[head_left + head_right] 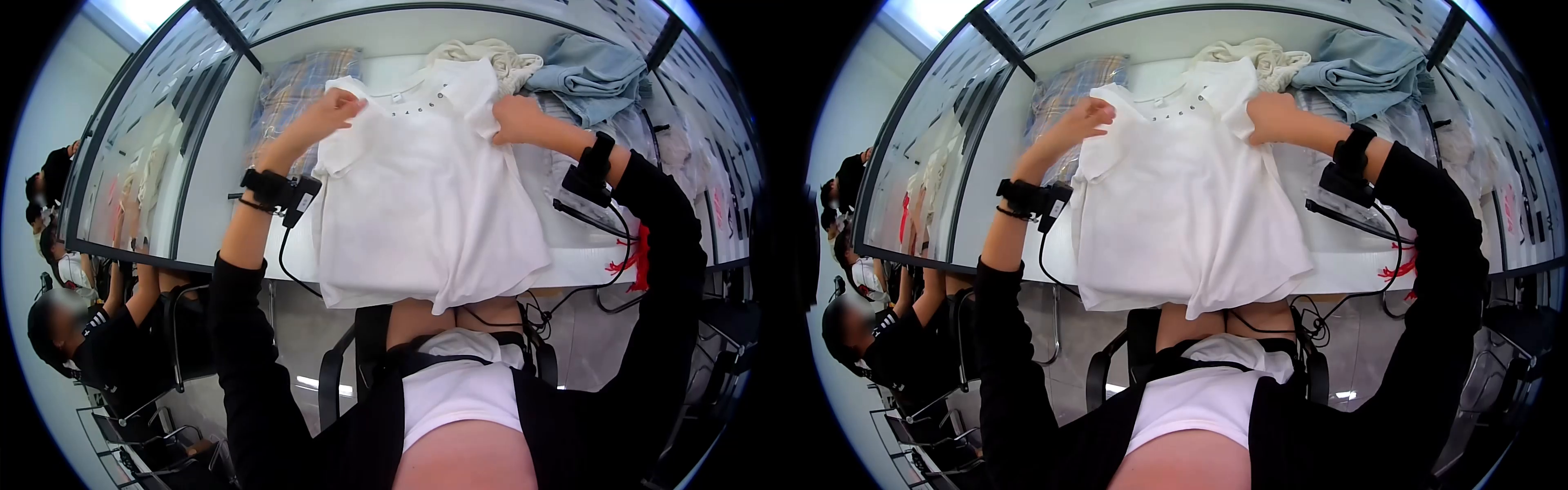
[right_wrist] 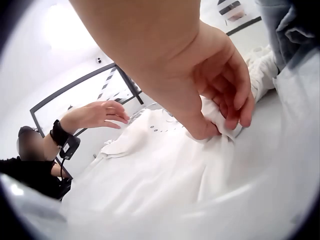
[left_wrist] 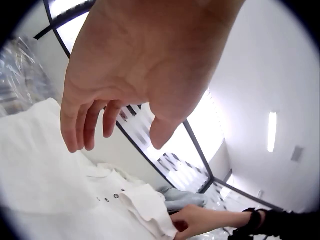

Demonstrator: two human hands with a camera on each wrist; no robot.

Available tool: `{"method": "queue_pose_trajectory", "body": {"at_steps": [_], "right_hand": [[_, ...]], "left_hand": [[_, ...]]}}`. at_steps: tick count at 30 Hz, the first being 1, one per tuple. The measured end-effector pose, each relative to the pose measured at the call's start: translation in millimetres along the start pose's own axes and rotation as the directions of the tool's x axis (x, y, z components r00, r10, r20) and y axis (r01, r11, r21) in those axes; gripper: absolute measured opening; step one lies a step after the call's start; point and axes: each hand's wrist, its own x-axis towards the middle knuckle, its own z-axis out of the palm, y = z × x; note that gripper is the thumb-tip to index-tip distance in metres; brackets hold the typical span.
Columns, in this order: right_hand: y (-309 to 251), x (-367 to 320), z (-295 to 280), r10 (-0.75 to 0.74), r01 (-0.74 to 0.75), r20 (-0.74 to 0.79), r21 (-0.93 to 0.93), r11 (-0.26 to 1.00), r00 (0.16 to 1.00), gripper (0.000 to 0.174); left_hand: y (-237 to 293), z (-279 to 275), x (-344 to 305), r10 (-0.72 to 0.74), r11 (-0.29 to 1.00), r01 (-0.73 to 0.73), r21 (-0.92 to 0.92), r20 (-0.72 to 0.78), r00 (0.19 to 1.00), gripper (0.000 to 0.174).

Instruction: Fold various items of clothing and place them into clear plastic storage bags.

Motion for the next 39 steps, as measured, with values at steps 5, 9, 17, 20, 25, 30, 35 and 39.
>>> {"method": "queue_pose_trajectory", "body": {"at_steps": [5, 9, 17, 20, 25, 30, 35, 39], "right_hand": [[14, 12, -27, -0.129, -0.13, 0.581, 0.382, 0.915, 0.803, 0.021], [53, 37, -37, 0.06, -0.184, 0.29, 0.421, 0.888, 0.955, 0.022], [98, 80, -8, -0.005, -0.011, 0.024, 0.628, 0.778, 1.0, 0.031], [91, 95, -9, -0.051, -0.065, 0.169, 0.616, 0.785, 0.984, 0.044], [91, 105, -16, 0.03, -0.201, 0.227, 0.78, 0.593, 0.973, 0.054], [98, 129, -29, 0.135, -0.172, 0.111, 0.749, 0.64, 0.985, 0.043], [101, 130, -60, 0.073, 0.099, -0.303, 0.515, 0.851, 0.95, 0.036], [82, 88, -91, -0.054, 0.128, -0.22, 0.338, 0.932, 0.974, 0.051]], "left_hand": [[-47, -7, 17, 0.089, 0.86, -0.029, 0.51, -0.093, 0.992, 0.052], [-72, -24, 33, -0.029, 0.807, 0.19, 0.559, -0.285, 0.958, 0.056], [-83, -53, 92, -0.331, 0.925, 0.329, 0.19, -0.024, 0.943, 0.053], [-74, -48, 91, -0.321, 0.947, 0.321, 0.012, 0.03, 0.947, 0.041], [-97, -51, 115, -0.236, 0.95, 0.242, -0.199, 0.05, 0.97, 0.033], [-99, -79, 129, -0.118, 0.986, 0.106, -0.132, -0.093, 0.989, 0.033], [-45, -98, 97, 0.128, 0.988, -0.149, -0.03, -0.357, 0.925, 0.031], [-20, -103, 53, 0.234, 0.972, -0.232, 0.042, -0.267, 0.935, 0.035]]}}
